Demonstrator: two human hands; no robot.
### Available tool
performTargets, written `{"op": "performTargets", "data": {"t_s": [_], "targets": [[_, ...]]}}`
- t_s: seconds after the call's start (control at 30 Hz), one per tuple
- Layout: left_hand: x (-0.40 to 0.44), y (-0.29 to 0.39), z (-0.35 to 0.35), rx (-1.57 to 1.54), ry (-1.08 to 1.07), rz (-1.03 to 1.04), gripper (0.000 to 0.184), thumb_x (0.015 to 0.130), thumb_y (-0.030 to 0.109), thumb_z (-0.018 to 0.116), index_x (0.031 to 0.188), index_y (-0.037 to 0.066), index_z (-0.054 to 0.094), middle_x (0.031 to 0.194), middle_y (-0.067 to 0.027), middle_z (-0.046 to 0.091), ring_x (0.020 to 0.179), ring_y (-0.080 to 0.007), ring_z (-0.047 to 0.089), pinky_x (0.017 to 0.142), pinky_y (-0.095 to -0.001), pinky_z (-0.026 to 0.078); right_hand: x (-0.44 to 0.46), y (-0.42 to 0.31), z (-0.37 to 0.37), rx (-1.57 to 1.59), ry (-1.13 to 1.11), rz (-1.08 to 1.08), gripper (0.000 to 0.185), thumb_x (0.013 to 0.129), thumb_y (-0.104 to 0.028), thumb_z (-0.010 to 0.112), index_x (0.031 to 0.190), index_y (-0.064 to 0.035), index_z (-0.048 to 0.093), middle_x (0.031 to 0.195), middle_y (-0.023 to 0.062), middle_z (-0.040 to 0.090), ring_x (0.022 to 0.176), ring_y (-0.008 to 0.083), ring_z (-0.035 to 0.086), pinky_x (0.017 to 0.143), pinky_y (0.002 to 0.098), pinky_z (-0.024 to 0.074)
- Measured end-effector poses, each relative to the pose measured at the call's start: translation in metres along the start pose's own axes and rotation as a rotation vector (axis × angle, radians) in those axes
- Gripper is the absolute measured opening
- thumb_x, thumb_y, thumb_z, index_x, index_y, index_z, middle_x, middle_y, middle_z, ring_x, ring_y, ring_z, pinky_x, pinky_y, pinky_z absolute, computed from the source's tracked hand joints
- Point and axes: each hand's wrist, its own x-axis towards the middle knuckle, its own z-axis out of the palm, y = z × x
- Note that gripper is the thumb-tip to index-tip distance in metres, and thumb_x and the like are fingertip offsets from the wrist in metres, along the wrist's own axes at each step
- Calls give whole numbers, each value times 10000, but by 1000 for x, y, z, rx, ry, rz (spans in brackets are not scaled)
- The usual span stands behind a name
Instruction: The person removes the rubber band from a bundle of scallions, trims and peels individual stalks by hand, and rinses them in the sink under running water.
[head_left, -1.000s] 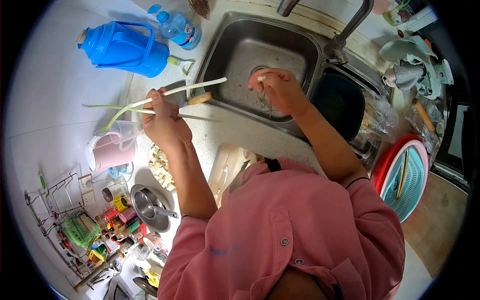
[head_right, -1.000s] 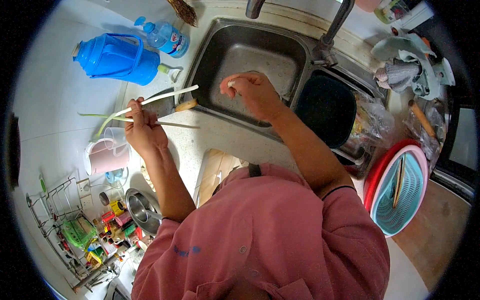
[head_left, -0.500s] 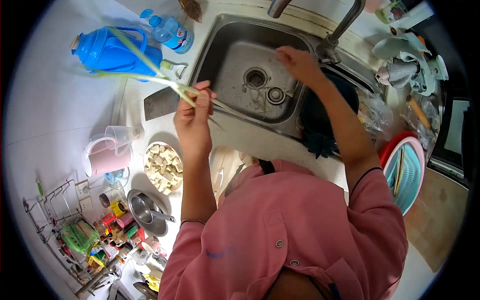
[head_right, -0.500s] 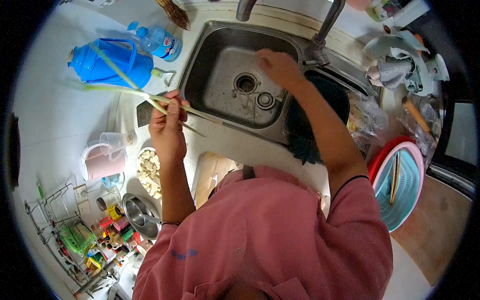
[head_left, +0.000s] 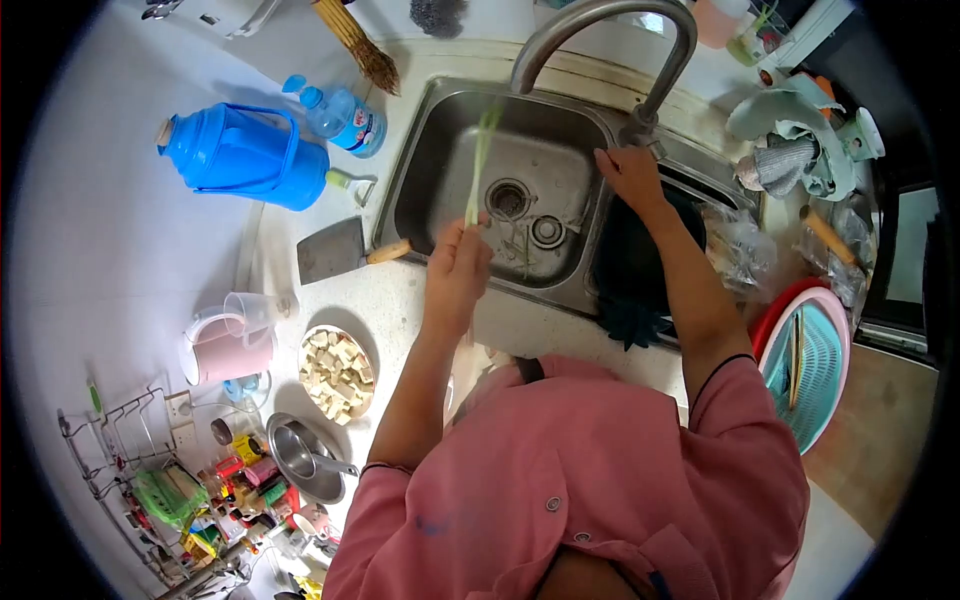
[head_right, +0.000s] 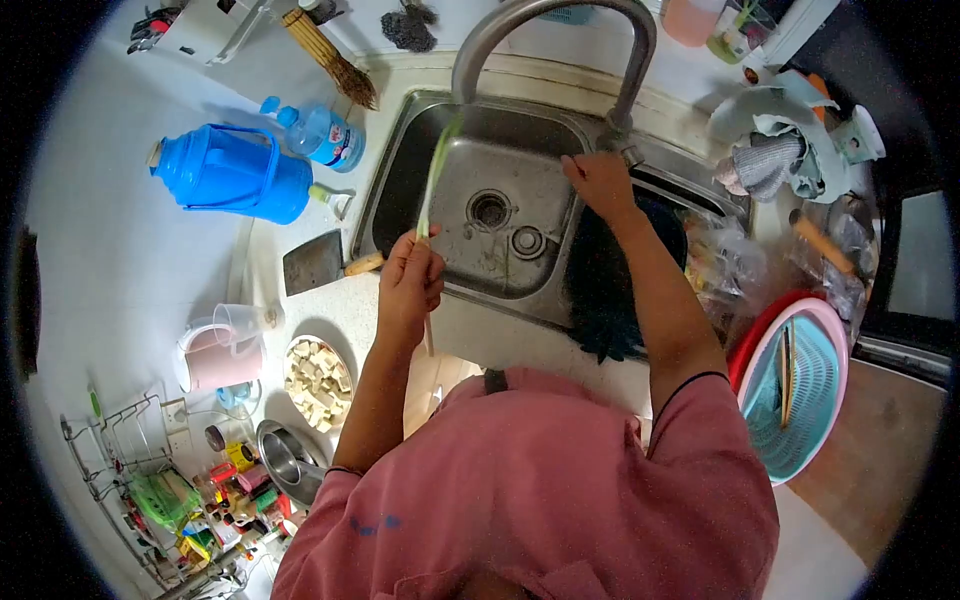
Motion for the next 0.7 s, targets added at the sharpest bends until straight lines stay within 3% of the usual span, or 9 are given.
{"op": "performTargets", "data": {"t_s": [0.17, 0.3, 0.4, 0.53, 0.57, 0.7], "targets": [[22, -3, 9, 135, -43, 53, 231, 960, 150, 483, 1159, 56, 551, 740, -8, 542, 545, -86, 466, 478, -226, 378, -6, -6, -7, -16, 17, -19, 411, 900, -241, 579, 572, -10, 492, 550, 159, 475, 580, 371, 458, 601, 459, 343], [60, 12, 6, 72, -207, -88, 248, 904, 103, 536, 1141, 33, 554, 793, -35, 587, 635, -109, 530, 533, -242, 444, -9, -5, -7, -2, 28, -5, 395, 899, -242, 584, 580, -20, 518, 552, 156, 492, 577, 352, 477, 609, 455, 354], [86, 30, 22, -60, -119, -180, 228, 887, 66, 538, 1108, 10, 552, 811, -51, 594, 658, -124, 550, 551, -256, 470, -15, 2, -5, -10, 42, -56, 372, 889, -220, 598, 585, -23, 513, 557, 159, 491, 593, 344, 480, 614, 451, 352], [119, 36, 37, -248, -159, -210, 223, 886, 22, 516, 1105, -17, 535, 878, -91, 601, 665, -138, 567, 500, -213, 467, -16, -1, -18, 69, -20, -66, 178, 881, -195, 608, 780, -49, 624, 660, 149, 564, 651, 340, 518, 683, 448, 394], [124, 41, 44, -220, -145, -248, 214, 897, 37, 521, 1109, 9, 528, 826, -74, 575, 637, -126, 539, 460, -191, 444, -15, -7, -22, 104, -35, -39, 138, 879, -189, 608, 846, -60, 643, 696, 148, 583, 670, 339, 534, 710, 448, 410], [147, 50, 60, -98, -183, -261, 117, 919, 83, 508, 1017, 45, 559, 741, -40, 522, 554, -105, 463, 421, -193, 369, 10, -55, -28, 23, 154, -170, 253, 893, -217, 605, 1114, -96, 627, 823, 132, 629, 738, 286, 596, 782, 416, 469]]}}
